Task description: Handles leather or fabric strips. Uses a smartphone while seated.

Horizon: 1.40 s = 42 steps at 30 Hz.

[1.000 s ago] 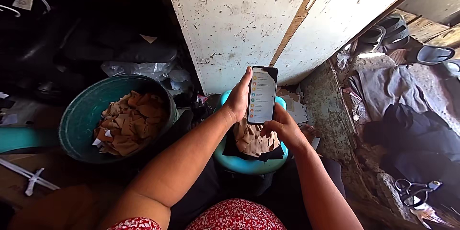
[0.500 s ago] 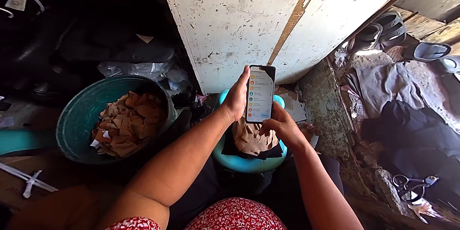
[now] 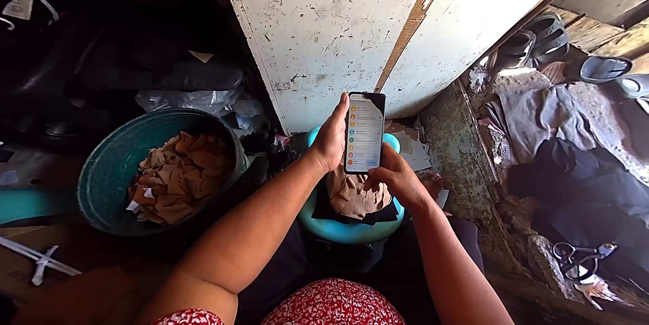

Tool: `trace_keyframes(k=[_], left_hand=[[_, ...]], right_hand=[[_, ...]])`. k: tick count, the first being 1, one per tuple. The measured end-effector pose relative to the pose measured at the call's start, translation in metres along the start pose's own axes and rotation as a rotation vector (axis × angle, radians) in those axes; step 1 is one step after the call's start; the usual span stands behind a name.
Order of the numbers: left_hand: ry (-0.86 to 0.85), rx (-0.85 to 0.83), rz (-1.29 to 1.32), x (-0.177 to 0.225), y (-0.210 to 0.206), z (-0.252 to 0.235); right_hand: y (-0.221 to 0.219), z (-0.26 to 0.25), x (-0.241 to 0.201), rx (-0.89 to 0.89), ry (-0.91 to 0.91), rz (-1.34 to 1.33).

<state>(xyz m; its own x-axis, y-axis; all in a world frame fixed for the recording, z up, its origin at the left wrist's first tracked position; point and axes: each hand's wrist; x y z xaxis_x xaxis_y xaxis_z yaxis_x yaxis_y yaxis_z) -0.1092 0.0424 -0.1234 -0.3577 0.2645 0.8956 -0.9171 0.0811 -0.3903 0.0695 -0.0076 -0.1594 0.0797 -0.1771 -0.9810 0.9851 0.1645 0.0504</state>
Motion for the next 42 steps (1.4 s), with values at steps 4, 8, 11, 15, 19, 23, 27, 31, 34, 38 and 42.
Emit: trace_keyframes(k=[4, 8, 11, 15, 19, 23, 27, 31, 34, 38, 42], left_hand=[[-0.015, -0.04, -0.023, -0.001, 0.003, -0.006], [-0.008, -0.012, -0.044, -0.001, 0.002, 0.0], [0.003, 0.004, -0.1, 0.001, 0.0, 0.009], [0.003, 0.015, -0.097, -0.001, -0.001, 0.01], [-0.027, -0.005, -0.114, -0.005, -0.004, 0.011], [-0.062, -0.045, -0.08, -0.011, -0.011, 0.01], [-0.102, -0.048, -0.117, -0.015, -0.014, 0.017], [-0.106, -0.063, -0.109, -0.014, -0.014, 0.018], [-0.086, -0.074, -0.095, -0.013, -0.01, 0.015], [-0.066, -0.055, -0.081, -0.011, -0.008, 0.012], [-0.032, -0.046, -0.065, -0.011, -0.008, 0.009]], right_hand=[[0.0, -0.001, 0.001, -0.011, 0.005, 0.001], [0.0, -0.001, 0.001, -0.011, -0.004, -0.002], [0.0, 0.001, -0.001, -0.008, -0.011, -0.006], [0.001, 0.001, -0.001, 0.011, -0.008, -0.004], [0.001, 0.001, -0.001, 0.072, 0.004, -0.05], [0.0, 0.0, 0.001, 0.119, 0.002, -0.057], [-0.001, -0.001, 0.003, 0.195, 0.002, 0.004], [0.0, 0.0, 0.002, 0.197, -0.005, 0.006], [-0.001, 0.001, 0.001, 0.165, 0.008, -0.026], [-0.002, 0.002, 0.0, 0.142, 0.012, -0.038], [-0.002, 0.003, -0.001, 0.126, 0.014, -0.037]])
Point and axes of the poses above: each hand's wrist, its own z-axis away from the middle knuckle, its own y-axis out of the back of the hand, x = y × z, and after that the axes turned 9 degrees about x, right-handed
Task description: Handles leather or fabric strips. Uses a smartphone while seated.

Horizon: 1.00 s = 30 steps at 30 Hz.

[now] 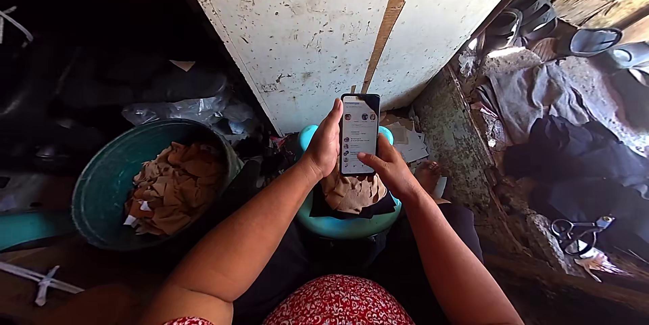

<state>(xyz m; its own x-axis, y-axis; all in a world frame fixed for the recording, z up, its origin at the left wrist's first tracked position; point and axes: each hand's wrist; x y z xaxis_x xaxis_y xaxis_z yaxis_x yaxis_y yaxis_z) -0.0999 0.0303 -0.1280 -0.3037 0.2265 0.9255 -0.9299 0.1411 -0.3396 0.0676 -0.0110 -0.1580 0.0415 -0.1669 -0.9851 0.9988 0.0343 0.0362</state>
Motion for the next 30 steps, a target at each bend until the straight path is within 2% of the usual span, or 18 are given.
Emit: trace_keyframes(k=[16, 30], left_hand=[[0.001, 0.095, 0.008, -0.0029, -0.0037, -0.0001], [-0.008, 0.106, 0.014, -0.0042, -0.0028, 0.0]], right_hand=[[0.0034, 0.0012, -0.0001, -0.014, -0.02, -0.021], [0.0036, 0.0001, 0.001, -0.015, -0.02, -0.003]])
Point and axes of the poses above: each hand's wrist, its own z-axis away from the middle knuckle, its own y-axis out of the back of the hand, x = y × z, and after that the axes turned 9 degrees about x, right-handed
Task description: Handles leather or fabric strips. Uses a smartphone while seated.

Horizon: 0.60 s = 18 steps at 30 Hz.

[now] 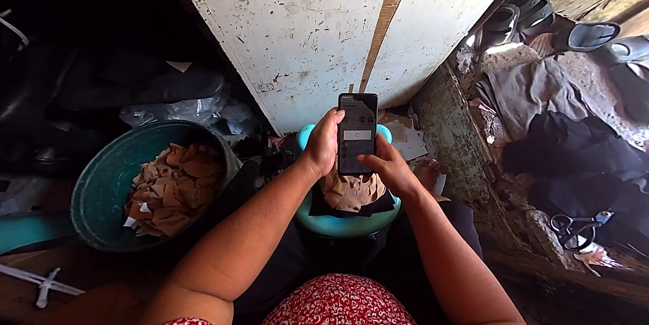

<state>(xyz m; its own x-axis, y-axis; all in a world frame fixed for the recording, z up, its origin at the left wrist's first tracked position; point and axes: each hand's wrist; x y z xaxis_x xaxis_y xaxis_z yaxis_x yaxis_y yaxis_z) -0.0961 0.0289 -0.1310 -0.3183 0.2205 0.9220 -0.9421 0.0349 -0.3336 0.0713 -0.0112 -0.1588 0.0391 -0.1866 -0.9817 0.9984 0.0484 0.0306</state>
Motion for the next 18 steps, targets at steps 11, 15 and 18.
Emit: trace_keyframes(k=[11, 15, 18], left_hand=[[0.007, 0.011, -0.111, 0.003, 0.0, 0.009], [-0.005, 0.006, -0.026, -0.001, -0.001, 0.0], [0.002, 0.003, -0.012, -0.001, 0.0, 0.0]], right_hand=[[0.0, 0.0, 0.0, 0.002, -0.017, 0.006], [0.0, 0.0, 0.0, 0.002, -0.019, 0.001], [0.001, -0.001, 0.001, -0.002, -0.019, 0.002]])
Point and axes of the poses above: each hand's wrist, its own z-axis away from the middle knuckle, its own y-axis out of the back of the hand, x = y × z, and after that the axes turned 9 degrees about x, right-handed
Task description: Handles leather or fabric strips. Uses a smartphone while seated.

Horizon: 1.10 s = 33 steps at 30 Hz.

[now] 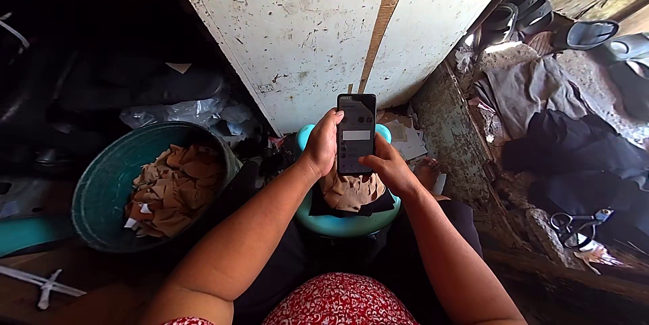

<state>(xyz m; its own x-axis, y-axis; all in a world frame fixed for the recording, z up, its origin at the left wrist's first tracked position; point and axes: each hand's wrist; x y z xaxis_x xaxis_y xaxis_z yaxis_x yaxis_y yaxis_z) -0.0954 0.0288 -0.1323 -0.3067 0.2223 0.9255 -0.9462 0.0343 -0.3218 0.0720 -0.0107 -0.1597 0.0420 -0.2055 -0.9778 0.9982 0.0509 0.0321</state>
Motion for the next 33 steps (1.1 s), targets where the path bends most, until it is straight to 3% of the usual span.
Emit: trace_keyframes(k=[33], left_hand=[[-0.004, -0.018, 0.003, 0.0006, -0.0021, 0.003]], right_hand=[[0.0012, 0.0007, 0.0, -0.004, -0.015, 0.015]])
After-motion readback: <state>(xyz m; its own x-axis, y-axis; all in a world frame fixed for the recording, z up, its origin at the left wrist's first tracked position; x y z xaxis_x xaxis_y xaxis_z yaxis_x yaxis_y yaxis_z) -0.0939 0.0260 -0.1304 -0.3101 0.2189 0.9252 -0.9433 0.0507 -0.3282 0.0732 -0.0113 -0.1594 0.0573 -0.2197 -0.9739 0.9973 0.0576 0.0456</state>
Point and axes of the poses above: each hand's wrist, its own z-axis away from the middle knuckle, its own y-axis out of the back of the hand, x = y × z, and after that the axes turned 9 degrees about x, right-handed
